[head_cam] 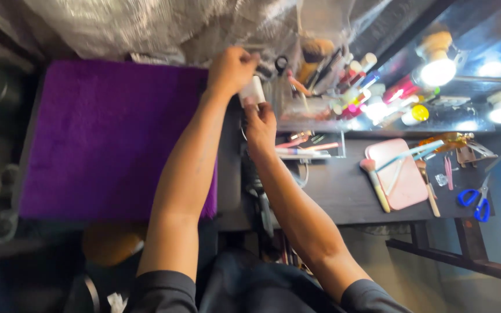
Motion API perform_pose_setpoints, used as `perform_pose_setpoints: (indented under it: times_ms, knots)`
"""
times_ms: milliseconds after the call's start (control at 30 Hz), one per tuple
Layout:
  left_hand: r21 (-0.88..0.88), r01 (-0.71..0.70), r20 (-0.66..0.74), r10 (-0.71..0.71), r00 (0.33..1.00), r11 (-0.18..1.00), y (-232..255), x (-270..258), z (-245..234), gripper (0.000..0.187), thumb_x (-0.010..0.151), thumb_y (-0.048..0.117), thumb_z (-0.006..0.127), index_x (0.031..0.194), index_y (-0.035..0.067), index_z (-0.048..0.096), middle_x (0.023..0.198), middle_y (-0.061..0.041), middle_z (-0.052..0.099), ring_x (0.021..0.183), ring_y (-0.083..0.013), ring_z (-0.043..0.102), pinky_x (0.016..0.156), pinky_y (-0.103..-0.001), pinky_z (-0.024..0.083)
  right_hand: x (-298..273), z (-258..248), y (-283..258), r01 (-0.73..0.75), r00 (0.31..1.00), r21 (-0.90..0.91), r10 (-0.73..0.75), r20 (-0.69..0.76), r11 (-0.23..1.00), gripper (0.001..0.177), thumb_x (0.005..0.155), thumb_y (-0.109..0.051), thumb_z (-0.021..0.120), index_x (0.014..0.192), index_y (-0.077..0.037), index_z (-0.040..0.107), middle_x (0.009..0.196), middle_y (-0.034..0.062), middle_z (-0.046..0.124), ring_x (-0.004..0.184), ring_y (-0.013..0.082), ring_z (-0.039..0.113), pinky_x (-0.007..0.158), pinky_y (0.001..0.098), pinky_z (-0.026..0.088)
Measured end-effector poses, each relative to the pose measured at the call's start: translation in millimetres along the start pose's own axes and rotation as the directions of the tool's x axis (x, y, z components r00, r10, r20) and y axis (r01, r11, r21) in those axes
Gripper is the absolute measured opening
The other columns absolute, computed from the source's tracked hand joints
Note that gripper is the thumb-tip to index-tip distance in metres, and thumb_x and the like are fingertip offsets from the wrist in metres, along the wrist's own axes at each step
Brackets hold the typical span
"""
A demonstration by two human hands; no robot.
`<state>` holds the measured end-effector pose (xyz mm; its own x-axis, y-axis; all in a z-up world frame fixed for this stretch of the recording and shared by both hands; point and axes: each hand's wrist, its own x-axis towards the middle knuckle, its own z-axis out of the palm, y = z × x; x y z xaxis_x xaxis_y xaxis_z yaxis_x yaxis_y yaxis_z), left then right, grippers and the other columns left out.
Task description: The person organizes various household and desk items into drawers and a desk area.
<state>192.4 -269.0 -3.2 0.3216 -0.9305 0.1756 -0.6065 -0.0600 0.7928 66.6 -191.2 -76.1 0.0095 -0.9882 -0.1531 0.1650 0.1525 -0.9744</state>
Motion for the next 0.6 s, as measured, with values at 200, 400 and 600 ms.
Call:
perform_pose_setpoints:
  times_ms: [200, 400, 600]
  knots:
    - [-0.541, -0.141, -0.371, -0.085, 0.925, 0.829, 54.3, -143.8, -17.3, 0.040, 0.102, 0.036, 0.063, 0.118, 0.001, 0.071, 0.113, -0.017, 0.078, 0.109, -0.0269, 0.074, 0.094, -0.035, 0.056, -62.5, -51.1, -32.8, 0.276, 0.877, 0.290, -0.364, 0.314, 0.916, 0.035, 0.108, -0.026, 0.065, 0.129, 0.000, 0.053, 0.103, 0.0056, 0.063, 0.090, 0.0108, 0.058, 0.079, 0.0252, 0.048]
    - [-0.047, -0.206, -0.493, 0.157, 0.856, 0.977, 48.0, -333.5, 85.3, 0.027, 0.101, 0.022, 0.067, 0.124, 0.007, 0.068, 0.126, -0.014, 0.068, 0.124, -0.0316, 0.065, 0.110, -0.043, 0.052, -101.0, -135.7, -80.9, 0.249, 0.779, 0.330, -0.391, 0.490, 0.910, 0.038, 0.109, -0.027, 0.059, 0.136, -0.002, 0.050, 0.120, 0.0101, 0.067, 0.104, 0.0167, 0.070, 0.097, 0.0347, 0.060]
    - [0.322, 0.089, -0.280, 0.005, 0.960, 0.942, 31.3, -389.6, 160.6, 0.057, 0.078, 0.033, 0.081, 0.129, 0.010, 0.068, 0.154, -0.027, 0.033, 0.138, -0.0509, 0.037, 0.105, -0.060, 0.041, -139.1, -211.7, -101.1, 0.248, 0.753, 0.259, -0.354, 0.555, 0.933, 0.041, 0.110, -0.034, 0.056, 0.137, -0.003, 0.050, 0.117, 0.0129, 0.069, 0.084, 0.0132, 0.069, 0.079, 0.0275, 0.059]
